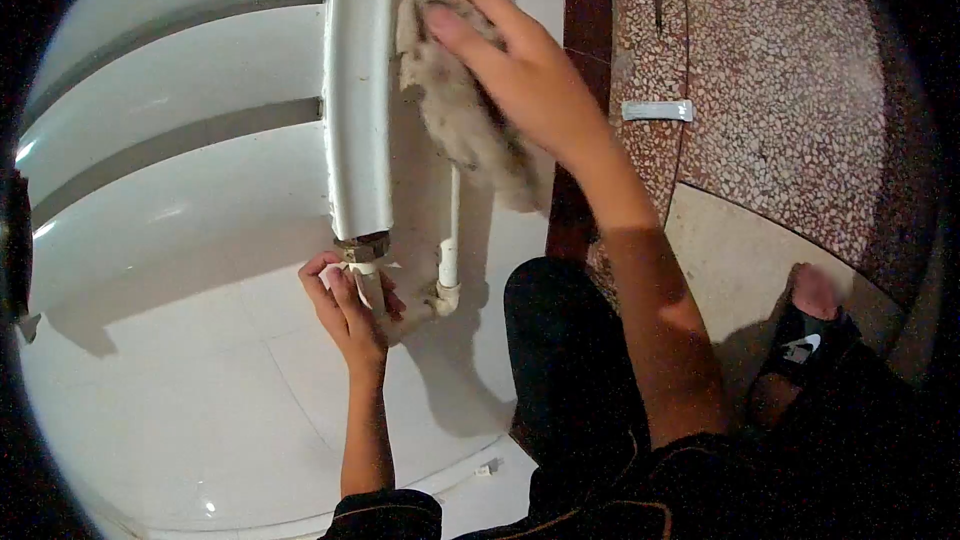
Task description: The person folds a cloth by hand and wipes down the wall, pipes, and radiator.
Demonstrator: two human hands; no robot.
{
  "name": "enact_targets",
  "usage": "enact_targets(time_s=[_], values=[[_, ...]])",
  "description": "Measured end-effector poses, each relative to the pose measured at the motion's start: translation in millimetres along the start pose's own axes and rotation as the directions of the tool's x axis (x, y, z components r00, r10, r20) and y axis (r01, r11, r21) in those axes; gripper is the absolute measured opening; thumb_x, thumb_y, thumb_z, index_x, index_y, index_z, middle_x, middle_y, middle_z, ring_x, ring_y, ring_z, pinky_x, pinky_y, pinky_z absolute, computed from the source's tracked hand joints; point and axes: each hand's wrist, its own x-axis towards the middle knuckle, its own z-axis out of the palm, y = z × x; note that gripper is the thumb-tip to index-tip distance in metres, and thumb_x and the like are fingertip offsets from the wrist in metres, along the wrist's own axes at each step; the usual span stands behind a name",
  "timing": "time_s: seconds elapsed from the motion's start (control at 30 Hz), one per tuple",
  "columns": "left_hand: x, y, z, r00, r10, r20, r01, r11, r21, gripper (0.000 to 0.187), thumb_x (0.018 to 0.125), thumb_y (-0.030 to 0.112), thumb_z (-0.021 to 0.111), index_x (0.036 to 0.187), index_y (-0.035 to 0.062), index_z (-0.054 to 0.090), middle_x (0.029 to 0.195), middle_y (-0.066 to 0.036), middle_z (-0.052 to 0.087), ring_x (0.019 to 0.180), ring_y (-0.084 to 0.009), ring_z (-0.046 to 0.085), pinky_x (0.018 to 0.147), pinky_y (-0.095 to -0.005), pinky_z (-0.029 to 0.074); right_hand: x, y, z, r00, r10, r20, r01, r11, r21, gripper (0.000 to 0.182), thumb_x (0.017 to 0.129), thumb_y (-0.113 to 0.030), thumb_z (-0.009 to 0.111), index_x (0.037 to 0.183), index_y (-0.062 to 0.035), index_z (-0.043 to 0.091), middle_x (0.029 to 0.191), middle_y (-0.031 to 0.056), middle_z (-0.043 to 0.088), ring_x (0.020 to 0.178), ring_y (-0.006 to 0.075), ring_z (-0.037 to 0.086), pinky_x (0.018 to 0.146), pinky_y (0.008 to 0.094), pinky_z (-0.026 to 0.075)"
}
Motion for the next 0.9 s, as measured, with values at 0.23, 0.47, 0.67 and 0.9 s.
enact_targets(time_s=[0.23,0.47,0.67,0.9], values=[[-8,-8,-8,0.664,0.747,0.024,-0.668,0.578,0.468,0.021,0.098,0.019,0.04,0.104,-0.0004,0.047,0.088,-0.012,0.053,0.078,-0.0202,0.052,0.071,-0.0326,0.044,-35,-23,-41,0.912,0.078,0.404,-0.137,0.983,0.12,0.049,0.084,-0.018,0.064,0.127,-0.002,0.049,0.119,0.0084,0.056,0.114,0.0166,0.05,0.099,0.0302,0.039],[-2,78,73,0.959,0.284,0.004,-0.272,0.922,-0.274,0.037,0.084,0.007,0.068,0.116,-0.0027,0.055,0.094,-0.01,0.059,0.085,-0.0167,0.056,0.079,-0.0267,0.046,-45,-27,-43,0.772,0.128,0.622,-0.364,0.892,0.268,0.056,0.079,-0.021,0.062,0.129,-0.0004,0.046,0.118,0.011,0.054,0.114,0.0202,0.049,0.102,0.0323,0.035],[-9,66,70,0.969,0.242,0.056,-0.229,0.957,-0.177,0.026,0.078,0.002,0.074,0.098,-0.0029,0.059,0.086,-0.003,0.058,0.078,-0.0103,0.053,0.072,-0.0216,0.044,-55,-14,-53,0.797,0.04,0.603,-0.286,0.904,0.318,0.059,0.08,-0.038,0.07,0.121,0.0001,0.052,0.113,0.0119,0.058,0.107,0.0181,0.054,0.095,0.0315,0.04],[-24,67,59,0.982,0.184,0.032,-0.178,0.976,-0.125,0.015,0.081,-0.002,0.07,0.09,-0.0017,0.057,0.085,-0.004,0.057,0.076,-0.0086,0.052,0.068,-0.0207,0.043,-48,-41,-59,0.922,0.033,0.387,-0.069,0.995,0.078,0.019,0.082,-0.015,0.07,0.095,-0.0049,0.061,0.087,0.0021,0.064,0.087,0.0092,0.058,0.078,0.025,0.044]])
